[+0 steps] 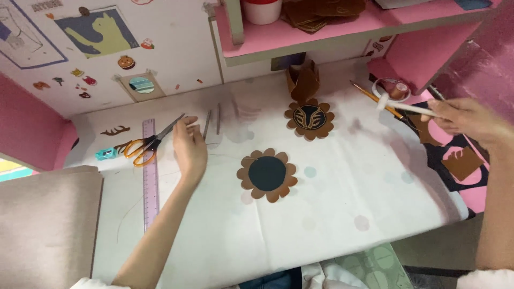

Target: The person is stitching together pieces of leather to form a flower and then using a mallet to secure components.

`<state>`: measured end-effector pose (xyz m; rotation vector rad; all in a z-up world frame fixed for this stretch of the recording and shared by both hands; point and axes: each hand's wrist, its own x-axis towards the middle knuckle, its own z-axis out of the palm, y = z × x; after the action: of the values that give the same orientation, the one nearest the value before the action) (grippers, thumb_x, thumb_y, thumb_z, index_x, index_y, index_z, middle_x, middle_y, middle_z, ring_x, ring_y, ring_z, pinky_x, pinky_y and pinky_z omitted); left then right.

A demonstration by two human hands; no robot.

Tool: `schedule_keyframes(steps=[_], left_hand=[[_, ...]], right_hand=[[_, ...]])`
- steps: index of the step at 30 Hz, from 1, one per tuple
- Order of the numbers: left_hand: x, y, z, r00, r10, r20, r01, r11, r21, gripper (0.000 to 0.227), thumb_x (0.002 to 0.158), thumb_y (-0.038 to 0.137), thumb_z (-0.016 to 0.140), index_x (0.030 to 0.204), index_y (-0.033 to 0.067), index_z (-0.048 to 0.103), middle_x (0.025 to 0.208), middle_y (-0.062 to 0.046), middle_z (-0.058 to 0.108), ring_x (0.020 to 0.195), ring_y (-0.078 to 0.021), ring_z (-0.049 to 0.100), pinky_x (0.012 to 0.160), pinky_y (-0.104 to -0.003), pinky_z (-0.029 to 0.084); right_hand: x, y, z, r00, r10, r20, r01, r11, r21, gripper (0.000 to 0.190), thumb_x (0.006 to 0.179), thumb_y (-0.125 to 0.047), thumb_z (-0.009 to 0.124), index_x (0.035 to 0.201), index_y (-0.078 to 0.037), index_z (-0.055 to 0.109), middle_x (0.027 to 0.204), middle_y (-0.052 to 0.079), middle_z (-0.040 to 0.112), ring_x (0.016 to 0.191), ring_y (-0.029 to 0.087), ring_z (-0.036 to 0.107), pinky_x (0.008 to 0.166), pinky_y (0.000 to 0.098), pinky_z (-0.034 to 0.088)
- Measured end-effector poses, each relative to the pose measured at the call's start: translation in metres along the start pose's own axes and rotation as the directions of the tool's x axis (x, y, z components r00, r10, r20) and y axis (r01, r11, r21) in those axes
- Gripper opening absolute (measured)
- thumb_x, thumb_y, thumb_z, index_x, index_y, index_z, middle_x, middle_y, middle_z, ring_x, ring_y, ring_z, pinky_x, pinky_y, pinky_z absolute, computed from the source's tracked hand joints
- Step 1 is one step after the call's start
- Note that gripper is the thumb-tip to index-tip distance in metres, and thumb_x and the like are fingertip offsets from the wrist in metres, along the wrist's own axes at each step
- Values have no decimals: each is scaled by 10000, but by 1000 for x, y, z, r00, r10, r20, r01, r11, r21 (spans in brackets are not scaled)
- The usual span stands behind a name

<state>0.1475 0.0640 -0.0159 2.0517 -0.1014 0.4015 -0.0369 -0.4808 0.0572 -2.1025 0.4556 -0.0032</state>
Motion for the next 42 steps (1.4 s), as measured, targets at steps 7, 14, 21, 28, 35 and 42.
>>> schedule_keyframes(steps=[7, 14, 21, 28, 35, 42], left_hand=[[43, -18, -13, 958, -191, 212, 215, 972, -99, 263, 968, 173, 515, 1065, 49, 725, 947, -73, 765, 891, -161, 737, 862, -265, 576], [67, -40, 4, 913, -147, 381, -42, 894, 446, 239, 900, 280, 761, 874, 43, 741, 747, -132, 717, 730, -315, 699, 622, -422, 531], [111, -103, 7, 858, -294, 422, 217, 951, 223, 201, 837, 234, 739, 821, 37, 773, 695, -203, 672, 677, -277, 670, 634, -400, 522], [76, -13, -43, 868, -253, 427, 464, 719, -518, 177, 908, 71, 715, 1025, -56, 678, 740, -104, 642, 656, -150, 671, 567, -267, 543], [64, 0, -38, 947, -94, 306, 228, 869, -439, 231, 1011, 128, 628, 1210, 19, 673, 957, -50, 653, 887, -108, 681, 678, -210, 589], [52, 12, -51, 910, 375, 178, -415, 796, 441, 156, 1023, 241, 693, 1060, 104, 759, 937, -122, 766, 956, -384, 722, 867, -513, 535]], right_hand=[[6, 40, 52, 962, -100, 254, -181, 464, 867, 345, 1136, -426, 456, 827, -274, 436, 506, -150, 144, 433, 24, 90, 464, 207, 150], [22, 21, 137, 925, -119, 361, -266, 478, 837, 492, 1039, -649, 491, 778, -237, 422, 558, -133, 173, 427, 67, 152, 440, 247, 210], [-15, -33, 205, 995, -61, 76, 28, 927, 373, 318, 914, -322, 771, 771, -130, 561, 597, 4, 484, 475, 128, 477, 478, 253, 351], [-24, -42, 224, 999, -37, 15, 36, 994, 103, 327, 812, -272, 844, 821, -133, 549, 733, 61, 686, 641, 189, 644, 684, 278, 463], [-43, -88, 249, 996, -71, 61, 79, 987, -143, 342, 827, -468, 775, 916, -160, 655, 838, 75, 759, 829, 300, 728, 806, 392, 536], [-35, -96, 276, 974, -173, 149, 207, 944, -257, 505, 739, -439, 854, 971, -172, 494, 973, 105, 735, 999, 360, 708, 869, 492, 542]])
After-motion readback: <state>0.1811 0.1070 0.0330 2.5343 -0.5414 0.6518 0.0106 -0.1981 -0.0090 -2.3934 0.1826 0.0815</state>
